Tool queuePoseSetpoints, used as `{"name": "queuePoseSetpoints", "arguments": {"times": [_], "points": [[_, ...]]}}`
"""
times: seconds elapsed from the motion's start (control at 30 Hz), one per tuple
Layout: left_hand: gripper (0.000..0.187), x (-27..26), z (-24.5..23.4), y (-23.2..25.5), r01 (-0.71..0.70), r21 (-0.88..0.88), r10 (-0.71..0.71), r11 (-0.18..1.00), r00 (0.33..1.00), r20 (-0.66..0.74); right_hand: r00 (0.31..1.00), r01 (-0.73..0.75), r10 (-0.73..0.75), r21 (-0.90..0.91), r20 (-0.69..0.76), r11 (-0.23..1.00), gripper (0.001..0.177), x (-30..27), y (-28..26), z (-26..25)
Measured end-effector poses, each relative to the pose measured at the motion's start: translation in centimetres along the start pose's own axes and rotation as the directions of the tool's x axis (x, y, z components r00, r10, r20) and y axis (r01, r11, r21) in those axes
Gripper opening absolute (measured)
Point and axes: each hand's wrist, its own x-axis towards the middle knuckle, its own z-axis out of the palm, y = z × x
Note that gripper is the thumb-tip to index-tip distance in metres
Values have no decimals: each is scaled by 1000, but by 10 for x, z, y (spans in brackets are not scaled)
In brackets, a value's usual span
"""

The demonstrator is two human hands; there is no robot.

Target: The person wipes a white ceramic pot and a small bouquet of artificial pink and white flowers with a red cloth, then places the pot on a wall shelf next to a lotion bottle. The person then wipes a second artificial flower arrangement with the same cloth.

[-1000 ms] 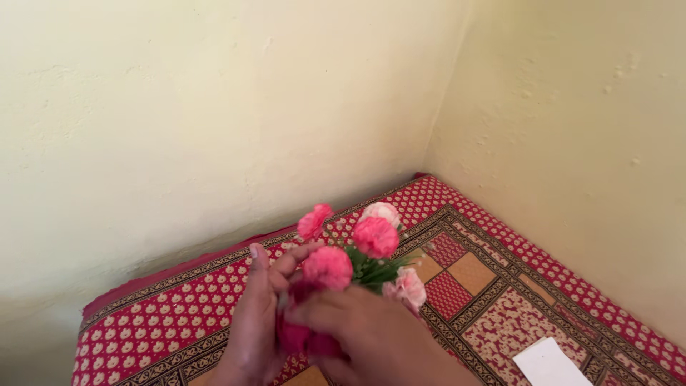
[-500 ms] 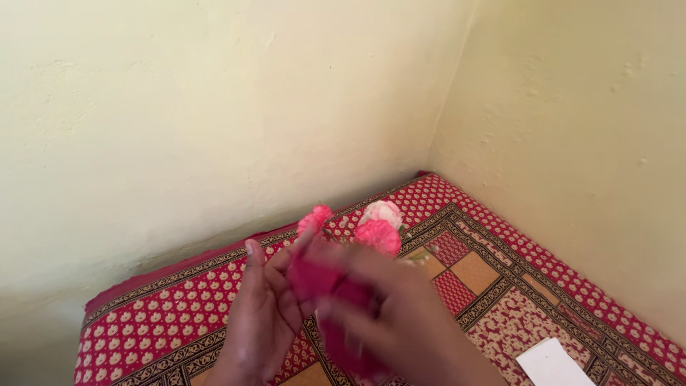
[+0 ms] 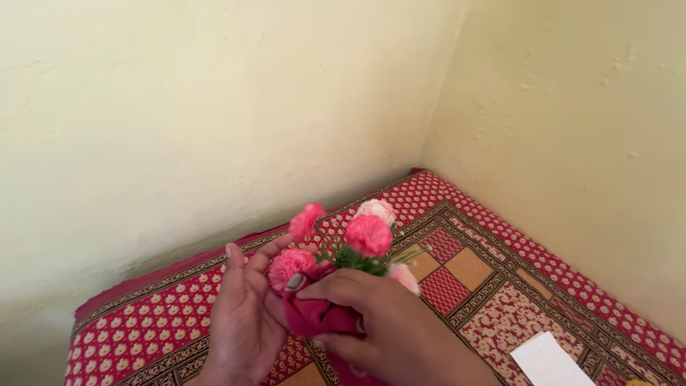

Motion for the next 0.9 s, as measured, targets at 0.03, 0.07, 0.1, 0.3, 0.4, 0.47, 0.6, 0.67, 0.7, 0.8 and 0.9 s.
{"name": "queuePoseSetpoints", "arguments": {"times": [0.03, 0.07, 0.1, 0.3, 0.4, 0.47, 0.6, 0.67, 0.7, 0.8, 0.9], "points": [[78, 1, 1, 0, 9, 23, -9, 1000, 1000, -8, 983, 172, -178, 129, 37, 977, 40, -1, -2, -2], [78, 0, 1, 1, 16, 47, -15, 999, 1000, -19, 998, 55, -53, 81, -31, 995, 43, -3, -3, -8], [79, 0, 1, 2, 22, 70, -20, 997, 999, -30, 992, -66, 70, 41, -103, 997, 46, -4, -4, -18], [66, -5, 11, 3, 144, 961, 331, 234, 918, -218, 814, -102, 119, 62, -568, 993, 50, -18, 34, -83], [55, -5, 25, 2, -181, 893, 588, -413, 695, 413, 765, -64, 99, 78, -636, 995, 50, -20, 47, -96], [57, 2, 37, 0, -341, 830, 482, -441, 690, 540, 755, -41, 92, 94, -649, 995, 51, -17, 45, -95], [86, 34, 63, -6, -244, 819, 97, -520, 935, 340, 801, -38, 71, 67, -595, 997, 52, -6, 35, -81], [92, 43, 71, -10, -266, 797, 88, -543, 925, 369, 840, -67, 58, 4, -539, 998, 53, -1, 34, -76], [94, 46, 75, -11, -278, 785, 83, -554, 919, 384, 860, -86, 48, -51, -507, 995, 53, -1, 36, -76], [76, 48, 78, -17, -51, 815, -7, -578, 998, 58, 939, -141, 113, -64, -324, 988, 51, -8, 51, -86], [60, 47, 73, -22, -93, 880, 130, -466, 977, 172, 912, -48, 61, 43, -406, 998, 47, -7, 65, -88]]}}
